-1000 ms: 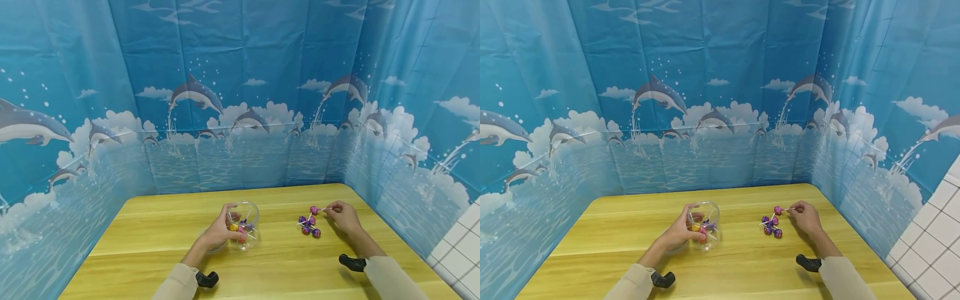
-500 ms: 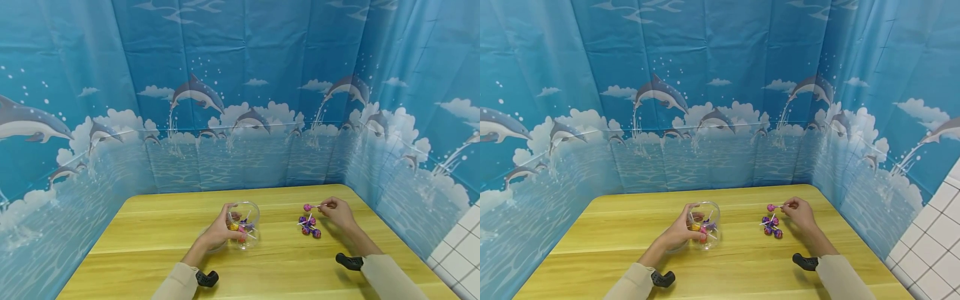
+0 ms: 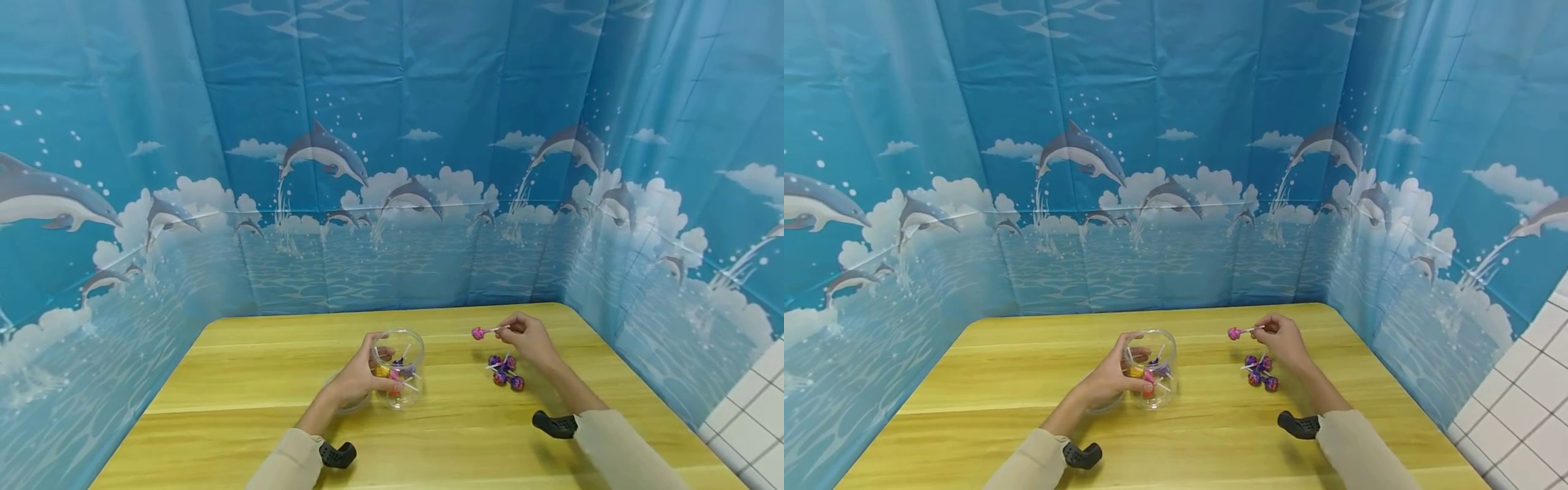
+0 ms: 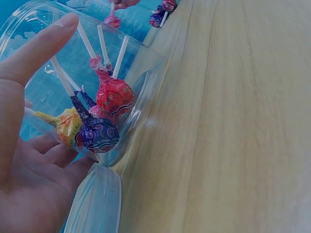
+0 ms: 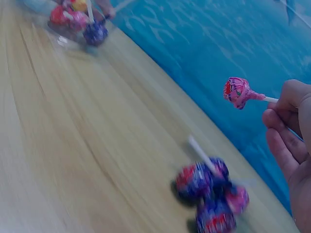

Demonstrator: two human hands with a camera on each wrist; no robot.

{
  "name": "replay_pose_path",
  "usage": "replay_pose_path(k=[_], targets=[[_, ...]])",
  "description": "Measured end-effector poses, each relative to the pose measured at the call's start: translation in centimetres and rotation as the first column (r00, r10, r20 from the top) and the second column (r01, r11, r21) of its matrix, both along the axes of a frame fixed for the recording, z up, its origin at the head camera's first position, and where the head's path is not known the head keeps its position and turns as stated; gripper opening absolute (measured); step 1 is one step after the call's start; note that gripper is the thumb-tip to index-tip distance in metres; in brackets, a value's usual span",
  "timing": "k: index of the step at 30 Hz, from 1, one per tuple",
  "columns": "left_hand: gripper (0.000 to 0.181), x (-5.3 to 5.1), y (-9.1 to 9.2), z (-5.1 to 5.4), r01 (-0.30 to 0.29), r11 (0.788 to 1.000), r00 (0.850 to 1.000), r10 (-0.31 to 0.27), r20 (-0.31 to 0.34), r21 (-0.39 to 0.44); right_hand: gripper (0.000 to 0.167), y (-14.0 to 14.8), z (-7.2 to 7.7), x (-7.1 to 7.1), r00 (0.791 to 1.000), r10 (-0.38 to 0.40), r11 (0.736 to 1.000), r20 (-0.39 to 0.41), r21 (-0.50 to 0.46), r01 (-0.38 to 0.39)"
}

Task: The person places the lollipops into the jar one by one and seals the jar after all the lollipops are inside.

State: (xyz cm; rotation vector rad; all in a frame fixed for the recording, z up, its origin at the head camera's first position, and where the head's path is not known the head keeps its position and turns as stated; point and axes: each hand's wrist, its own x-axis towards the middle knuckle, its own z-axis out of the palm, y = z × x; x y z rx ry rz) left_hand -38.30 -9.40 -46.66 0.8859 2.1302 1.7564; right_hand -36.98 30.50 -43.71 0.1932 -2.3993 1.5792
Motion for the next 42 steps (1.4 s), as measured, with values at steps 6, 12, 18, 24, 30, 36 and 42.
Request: replay_pose_path(k=[6,12,18,24,30,36,42], targets=[[0.095,0.0,0.2,-0.1,-0.001,1.000,1.000,0.001,0.002,-0.005,0.018,-2.6,1.2,-0.1,0.997,0.079,0.996,-0.022,-0.036,-0.080],[0.094,0.1,0.0,0.1,-0.003,1.000,1.000,0.003,0.007,-0.004,0.015,-5.0,2.0,-0.4,0.989,0.141,0.984,-0.034,-0.107,-0.144],[0.094,0.2,-0.1,0.1,-0.008,1.000,1.000,0.008,0.003,-0.011,0.013,-7.2,3.2,-0.3,0.982,0.180,0.973,-0.054,-0.136,-0.186],[0.095,0.1,-0.1,0.1,-0.016,1.000,1.000,0.016,-0.006,-0.011,0.012,-9.4,4.6,0.3,0.961,0.251,0.959,-0.112,-0.105,-0.263],[0.097,0.1,0.0,0.0,0.007,1.000,1.000,-0.007,0.007,0.002,0.007,-11.7,5.2,0.8,0.927,0.350,0.936,-0.135,0.021,-0.351],[0.101,0.0,-0.1,0.1,0.035,0.999,0.998,-0.037,0.043,0.032,0.007,-14.0,5.5,1.1,0.887,0.437,0.895,-0.150,0.174,-0.412],[0.102,0.0,-0.1,0.2,0.032,0.999,0.998,-0.033,0.055,0.024,0.004,-16.1,5.8,1.1,0.834,0.529,0.834,-0.155,0.279,-0.477]])
